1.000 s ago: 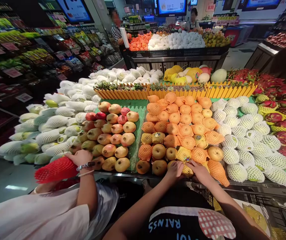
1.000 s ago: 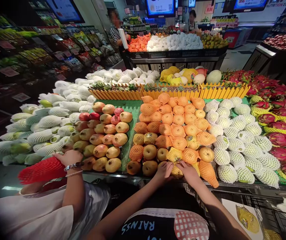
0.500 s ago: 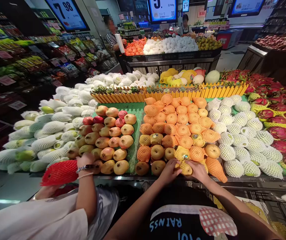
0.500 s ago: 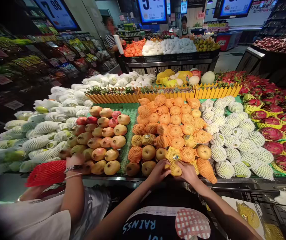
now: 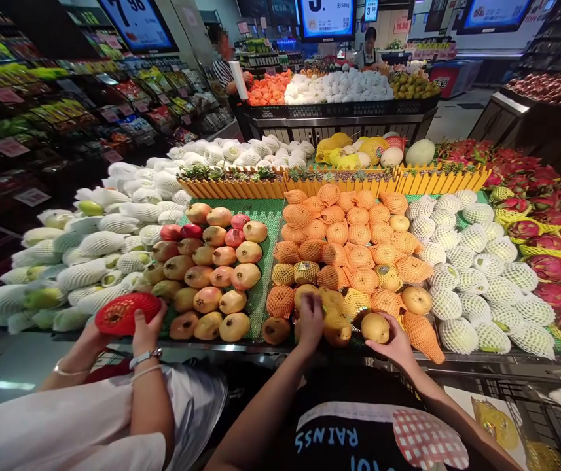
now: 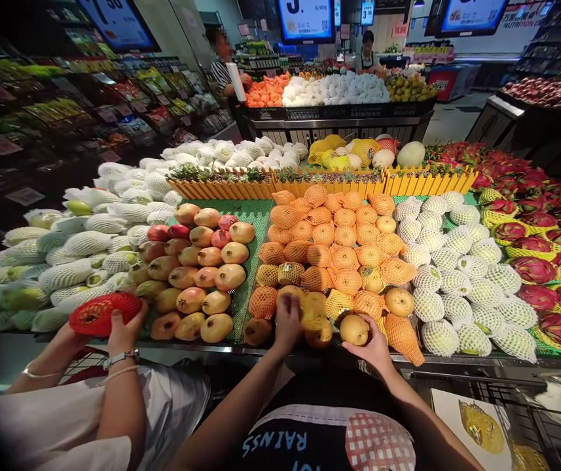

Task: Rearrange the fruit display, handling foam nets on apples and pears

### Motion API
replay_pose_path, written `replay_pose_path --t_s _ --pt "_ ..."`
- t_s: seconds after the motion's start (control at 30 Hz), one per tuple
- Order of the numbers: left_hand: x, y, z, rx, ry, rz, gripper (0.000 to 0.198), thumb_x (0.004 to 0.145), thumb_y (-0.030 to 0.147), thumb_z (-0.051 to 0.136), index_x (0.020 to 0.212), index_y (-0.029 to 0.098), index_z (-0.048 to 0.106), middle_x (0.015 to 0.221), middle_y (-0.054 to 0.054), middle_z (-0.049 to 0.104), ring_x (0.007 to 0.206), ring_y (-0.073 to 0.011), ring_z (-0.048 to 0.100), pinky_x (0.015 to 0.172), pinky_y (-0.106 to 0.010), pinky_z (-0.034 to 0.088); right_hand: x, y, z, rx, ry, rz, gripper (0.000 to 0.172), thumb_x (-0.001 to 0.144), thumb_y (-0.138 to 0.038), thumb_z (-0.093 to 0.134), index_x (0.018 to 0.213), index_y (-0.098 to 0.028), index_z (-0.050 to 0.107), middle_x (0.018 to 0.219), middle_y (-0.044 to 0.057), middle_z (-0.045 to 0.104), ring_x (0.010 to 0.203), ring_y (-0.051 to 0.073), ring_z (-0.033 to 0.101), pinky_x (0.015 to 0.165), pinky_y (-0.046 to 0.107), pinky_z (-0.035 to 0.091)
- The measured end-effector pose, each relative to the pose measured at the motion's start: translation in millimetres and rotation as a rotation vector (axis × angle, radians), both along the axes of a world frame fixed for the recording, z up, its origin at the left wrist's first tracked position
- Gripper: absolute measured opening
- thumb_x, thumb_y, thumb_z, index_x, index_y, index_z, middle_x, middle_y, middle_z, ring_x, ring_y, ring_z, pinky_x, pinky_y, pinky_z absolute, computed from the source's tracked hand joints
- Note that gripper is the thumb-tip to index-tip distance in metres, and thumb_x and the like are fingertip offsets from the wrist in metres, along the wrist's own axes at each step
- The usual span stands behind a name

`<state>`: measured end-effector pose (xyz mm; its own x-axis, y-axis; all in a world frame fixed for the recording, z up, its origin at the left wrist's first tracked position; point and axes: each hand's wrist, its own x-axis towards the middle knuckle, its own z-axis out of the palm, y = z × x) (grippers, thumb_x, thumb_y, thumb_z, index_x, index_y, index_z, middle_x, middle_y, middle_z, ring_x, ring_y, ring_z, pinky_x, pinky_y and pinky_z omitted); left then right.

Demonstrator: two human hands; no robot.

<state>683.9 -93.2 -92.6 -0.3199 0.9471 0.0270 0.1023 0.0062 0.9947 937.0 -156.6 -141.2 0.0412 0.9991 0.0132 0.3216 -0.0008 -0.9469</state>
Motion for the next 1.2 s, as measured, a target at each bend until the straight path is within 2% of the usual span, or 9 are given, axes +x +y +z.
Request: replay_pose_path --t_s 0.17,0.37,0.47,0.6,0.73,0.83,0.9,1.03,1.2 --pt "-58 17 18.2 0.147 0.046 0.275 0.056 0.093 0.080 0.058 0.099 0.025 0.052 0.092 -0.002 0.055 0.085 -0.0208 0.054 0.081 -0.035 0.048 -21 3 32.5 -0.225 -0.682 0.197 0.074 0.078 -0.041 0.084 0.141 -0.016 0.054 0.121 0.017 0.077 0.108 0.037 0.075 0.094 0.044 0.058" --pt "-74 5 17.9 0.211 0.105 0.293 0.057 0.093 0.080 0.062 0.096 0.023 0.056 0.084 0.000 0.058 0.074 -0.0174 0.056 0.070 -0.030 0.050 -42 16 35.0 -0.221 -0.943 0.370 0.081 0.077 -0.022 0.085 0.150 -0.010 0.052 0.148 0.024 0.063 0.123 0.037 0.070 0.100 0.040 0.057" --pt "-76 -1 14.4 0.209 0.117 0.303 0.059 0.092 0.081 0.062 0.096 0.022 0.058 0.084 -0.001 0.060 0.075 -0.0177 0.059 0.070 -0.030 0.052 -41 21 38.2 -0.189 -1.061 0.446 0.080 0.075 -0.022 0.092 0.146 -0.011 0.057 0.144 0.023 0.065 0.126 0.037 0.068 0.102 0.039 0.056" --pt "-84 -5 13.8 0.184 0.102 0.285 0.055 0.092 0.077 0.066 0.095 0.022 0.059 0.080 0.001 0.060 0.070 -0.0157 0.058 0.064 -0.028 0.050 -38 33 55.9 -0.188 -1.137 0.443 0.066 0.074 -0.028 0.096 0.130 -0.011 0.065 0.119 0.022 0.075 0.115 0.040 0.070 0.098 0.044 0.056" --pt "-86 -5 14.9 0.127 0.040 0.220 0.055 0.088 0.075 0.072 0.090 0.022 0.060 0.076 0.002 0.059 0.067 -0.0146 0.057 0.061 -0.026 0.048 -44 64 78.8 -0.047 -1.143 0.389 0.026 0.101 -0.020 0.064 0.127 -0.015 0.066 0.118 0.019 0.075 0.103 0.032 0.073 0.087 0.040 0.057" --pt "-81 -8 12.7 0.075 -0.021 0.158 0.058 0.082 0.077 0.077 0.085 0.021 0.062 0.076 0.001 0.061 0.067 -0.0153 0.057 0.061 -0.027 0.049 -56 95 89.6 0.207 -1.117 0.533 0.034 0.102 -0.006 0.047 0.124 -0.016 0.069 0.130 0.017 0.072 0.123 0.031 0.065 0.105 0.043 0.052" --pt "-78 -10 10.5 0.060 -0.057 0.129 0.058 0.080 0.076 0.079 0.084 0.021 0.063 0.075 0.001 0.062 0.067 -0.0159 0.058 0.062 -0.028 0.050 -60 110 93.3 0.297 -1.075 0.663 0.032 0.102 -0.006 0.046 0.117 -0.017 0.073 0.126 0.015 0.073 0.127 0.032 0.061 0.111 0.045 0.049" --pt "-81 -12 10.3 0.053 -0.088 0.127 0.055 0.080 0.075 0.079 0.085 0.022 0.063 0.074 0.002 0.060 0.066 -0.0162 0.057 0.061 -0.029 0.050 -49 115 97.6 0.333 -1.002 0.812 0.032 0.107 -0.014 0.044 0.098 -0.020 0.074 0.107 0.010 0.074 0.113 0.028 0.063 0.106 0.042 0.049" --pt "-93 -7 14.6 0.080 -0.091 0.156 0.056 0.079 0.074 0.080 0.082 0.022 0.062 0.076 0.001 0.061 0.070 -0.0159 0.057 0.066 -0.028 0.051 -28 102 96.4 0.300 -1.028 0.825 0.033 0.112 -0.023 0.041 0.108 -0.017 0.073 0.095 0.010 0.073 0.102 0.028 0.066 0.101 0.043 0.052"
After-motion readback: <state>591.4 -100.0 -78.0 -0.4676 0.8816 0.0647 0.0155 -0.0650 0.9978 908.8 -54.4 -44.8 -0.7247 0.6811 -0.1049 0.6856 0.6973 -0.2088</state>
